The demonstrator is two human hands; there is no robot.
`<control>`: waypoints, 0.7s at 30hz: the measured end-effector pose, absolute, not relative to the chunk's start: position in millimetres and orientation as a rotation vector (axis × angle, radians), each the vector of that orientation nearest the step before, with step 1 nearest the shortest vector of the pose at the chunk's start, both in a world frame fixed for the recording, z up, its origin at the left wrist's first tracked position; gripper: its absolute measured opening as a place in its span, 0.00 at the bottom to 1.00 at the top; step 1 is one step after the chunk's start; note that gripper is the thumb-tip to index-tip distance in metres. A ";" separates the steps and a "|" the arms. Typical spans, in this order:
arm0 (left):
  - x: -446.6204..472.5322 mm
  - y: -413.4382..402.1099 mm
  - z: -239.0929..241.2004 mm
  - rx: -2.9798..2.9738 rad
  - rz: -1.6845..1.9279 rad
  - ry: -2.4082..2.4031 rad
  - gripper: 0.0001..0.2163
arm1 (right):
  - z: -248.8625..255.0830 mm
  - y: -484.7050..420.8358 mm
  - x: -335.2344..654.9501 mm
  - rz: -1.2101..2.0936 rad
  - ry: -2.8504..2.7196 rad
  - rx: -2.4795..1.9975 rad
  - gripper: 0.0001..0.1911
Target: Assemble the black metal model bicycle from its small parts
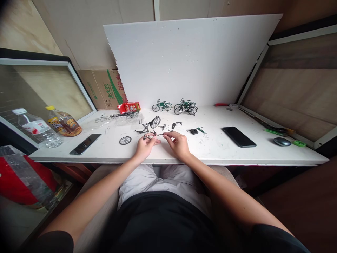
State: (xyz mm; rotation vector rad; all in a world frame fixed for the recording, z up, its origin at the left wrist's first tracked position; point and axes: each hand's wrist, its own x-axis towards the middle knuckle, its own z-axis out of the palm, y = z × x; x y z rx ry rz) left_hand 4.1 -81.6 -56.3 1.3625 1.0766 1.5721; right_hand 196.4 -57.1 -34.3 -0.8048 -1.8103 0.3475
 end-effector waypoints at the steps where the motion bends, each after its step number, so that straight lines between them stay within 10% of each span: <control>1: 4.0 -81.9 -56.1 1.361 1.571 1.076 0.21 | -34.1 -57.3 196.3 0.344 -1.813 -0.803 0.15; 21: 4.6 -84.7 -51.1 1.334 1.576 1.085 0.20 | -33.9 -58.4 196.2 0.295 -1.835 -0.773 0.14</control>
